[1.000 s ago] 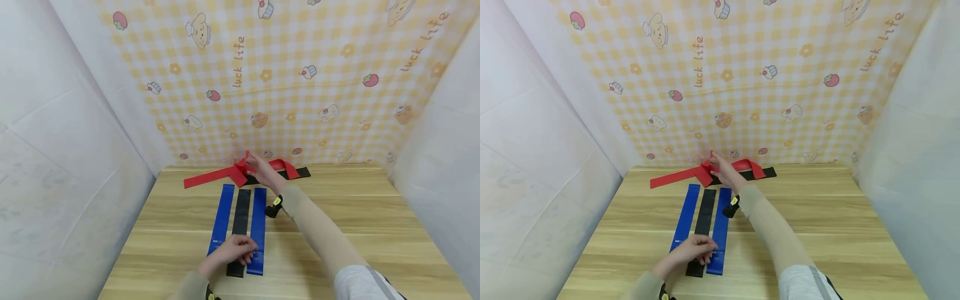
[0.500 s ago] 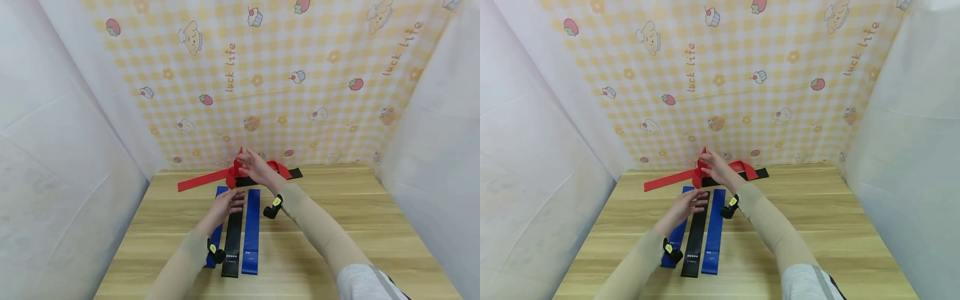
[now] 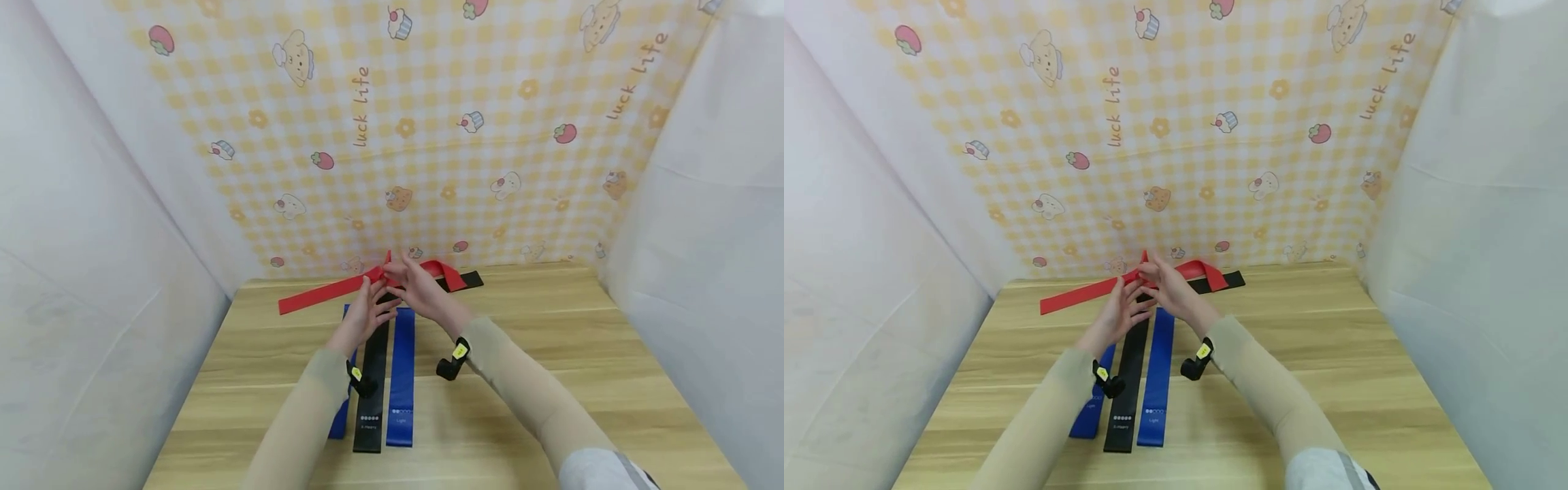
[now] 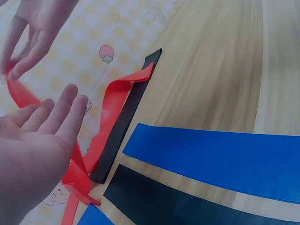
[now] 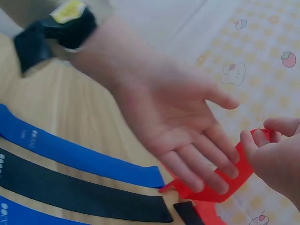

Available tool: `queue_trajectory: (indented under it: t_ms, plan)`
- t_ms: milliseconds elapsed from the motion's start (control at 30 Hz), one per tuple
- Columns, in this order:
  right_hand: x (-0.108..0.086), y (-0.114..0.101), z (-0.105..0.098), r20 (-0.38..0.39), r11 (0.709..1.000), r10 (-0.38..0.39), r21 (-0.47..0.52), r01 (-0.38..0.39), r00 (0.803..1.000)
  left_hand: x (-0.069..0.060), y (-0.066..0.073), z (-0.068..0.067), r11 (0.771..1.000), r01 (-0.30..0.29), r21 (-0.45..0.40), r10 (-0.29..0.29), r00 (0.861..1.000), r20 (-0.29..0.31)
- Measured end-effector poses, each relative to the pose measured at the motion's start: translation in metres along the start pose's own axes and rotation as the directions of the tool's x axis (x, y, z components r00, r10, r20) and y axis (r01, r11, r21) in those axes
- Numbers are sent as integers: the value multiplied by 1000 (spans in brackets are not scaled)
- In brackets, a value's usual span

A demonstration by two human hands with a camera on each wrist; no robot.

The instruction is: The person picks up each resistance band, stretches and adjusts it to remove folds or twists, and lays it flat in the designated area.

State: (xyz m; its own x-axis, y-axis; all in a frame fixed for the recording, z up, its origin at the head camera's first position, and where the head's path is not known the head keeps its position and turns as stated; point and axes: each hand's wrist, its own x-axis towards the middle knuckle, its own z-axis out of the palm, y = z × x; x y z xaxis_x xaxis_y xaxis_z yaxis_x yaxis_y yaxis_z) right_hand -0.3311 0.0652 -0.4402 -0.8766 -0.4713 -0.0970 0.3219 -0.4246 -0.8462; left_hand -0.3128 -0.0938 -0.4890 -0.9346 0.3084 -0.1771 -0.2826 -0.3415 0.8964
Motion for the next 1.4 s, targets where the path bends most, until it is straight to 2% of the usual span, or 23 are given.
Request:
queue_trajectory:
  t_ms: [233, 367, 500, 633, 800, 933, 1067, 1233, 1400]
  plan:
    - [-18, 11, -1, -20, 998, 0, 59, 2, 1000, 2, 2, 2, 1000, 13, 27, -13, 1000, -23]
    - [-27, 17, 1, -13, 993, 3, 118, -2, 1000, 4, 3, 5, 1000, 10, 16, -10, 1000, -2]
    - [-38, 23, 4, 5, 986, 22, 165, -23, 1000, 4, 3, 9, 1000, 7, -21, -6, 1000, 12]
    - [-49, 30, 6, 25, 981, 43, 190, -47, 999, 5, 4, 13, 996, 9, -84, -10, 1000, -1]
    - [-60, 40, 2, 26, 970, 38, 239, -44, 999, 3, 6, 18, 987, -3, -158, 2, 1000, -4]
    - [-67, 50, -2, -16, 959, 32, 281, -27, 999, -1, 1, 20, 988, -51, -144, 50, 999, -10]
    - [-68, 59, -4, -115, 945, 36, 327, 4, 993, -4, -5, 21, 992, -99, -79, 97, 995, -25]
    - [-64, 65, -4, -236, 917, 46, 395, 53, 971, -1, -8, 23, 997, -72, -21, 69, 992, -102]
    - [-59, 66, -6, -288, 894, 74, 444, 65, 955, 2, -9, 25, 1000, -28, 9, 29, 991, -129]
